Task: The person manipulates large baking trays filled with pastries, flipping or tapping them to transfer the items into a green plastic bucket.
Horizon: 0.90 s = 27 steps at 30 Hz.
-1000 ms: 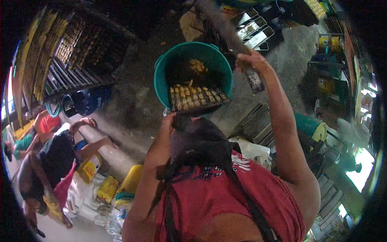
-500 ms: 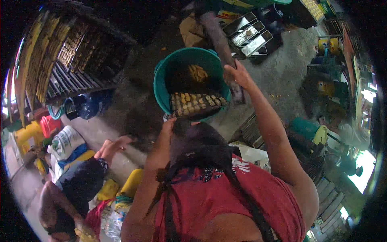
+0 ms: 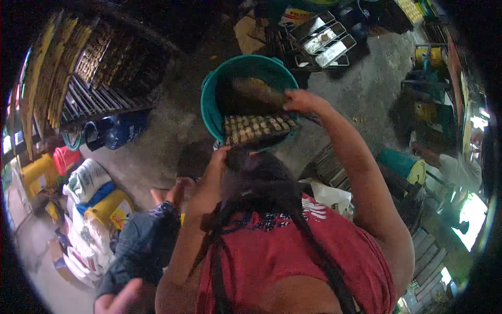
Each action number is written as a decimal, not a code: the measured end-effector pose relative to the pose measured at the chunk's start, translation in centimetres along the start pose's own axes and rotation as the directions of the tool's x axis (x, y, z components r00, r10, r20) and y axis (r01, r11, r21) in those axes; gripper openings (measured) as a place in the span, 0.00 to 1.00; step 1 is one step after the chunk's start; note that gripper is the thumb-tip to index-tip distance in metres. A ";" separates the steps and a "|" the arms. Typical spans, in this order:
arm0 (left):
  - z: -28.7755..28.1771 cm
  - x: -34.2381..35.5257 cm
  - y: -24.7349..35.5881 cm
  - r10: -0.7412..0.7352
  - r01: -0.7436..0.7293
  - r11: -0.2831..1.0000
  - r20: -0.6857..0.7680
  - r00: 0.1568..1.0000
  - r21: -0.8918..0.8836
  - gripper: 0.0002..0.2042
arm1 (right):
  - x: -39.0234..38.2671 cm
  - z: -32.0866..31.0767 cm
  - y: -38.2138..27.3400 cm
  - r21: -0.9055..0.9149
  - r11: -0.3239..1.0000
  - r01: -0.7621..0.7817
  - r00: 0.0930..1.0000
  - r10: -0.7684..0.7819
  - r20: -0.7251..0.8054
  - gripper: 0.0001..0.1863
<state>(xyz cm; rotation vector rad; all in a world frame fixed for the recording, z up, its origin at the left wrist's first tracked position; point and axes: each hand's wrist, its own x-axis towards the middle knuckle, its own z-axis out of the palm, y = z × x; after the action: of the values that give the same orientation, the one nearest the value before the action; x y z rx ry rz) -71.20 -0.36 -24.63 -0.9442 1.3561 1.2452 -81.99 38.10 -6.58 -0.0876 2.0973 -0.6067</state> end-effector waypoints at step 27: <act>-14.6 -26.8 18.7 0.418 -0.674 0.723 0.681 0.601 0.151 0.19 | -9.2 51.4 -15.2 0.958 0.065 0.280 0.180 0.976 -0.119 0.23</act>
<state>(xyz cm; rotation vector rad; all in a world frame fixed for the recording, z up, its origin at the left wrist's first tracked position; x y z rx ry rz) -87.30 -14.06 4.24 0.2420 1.3191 1.4791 -38.00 7.57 -16.01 2.3293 1.8297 -1.6352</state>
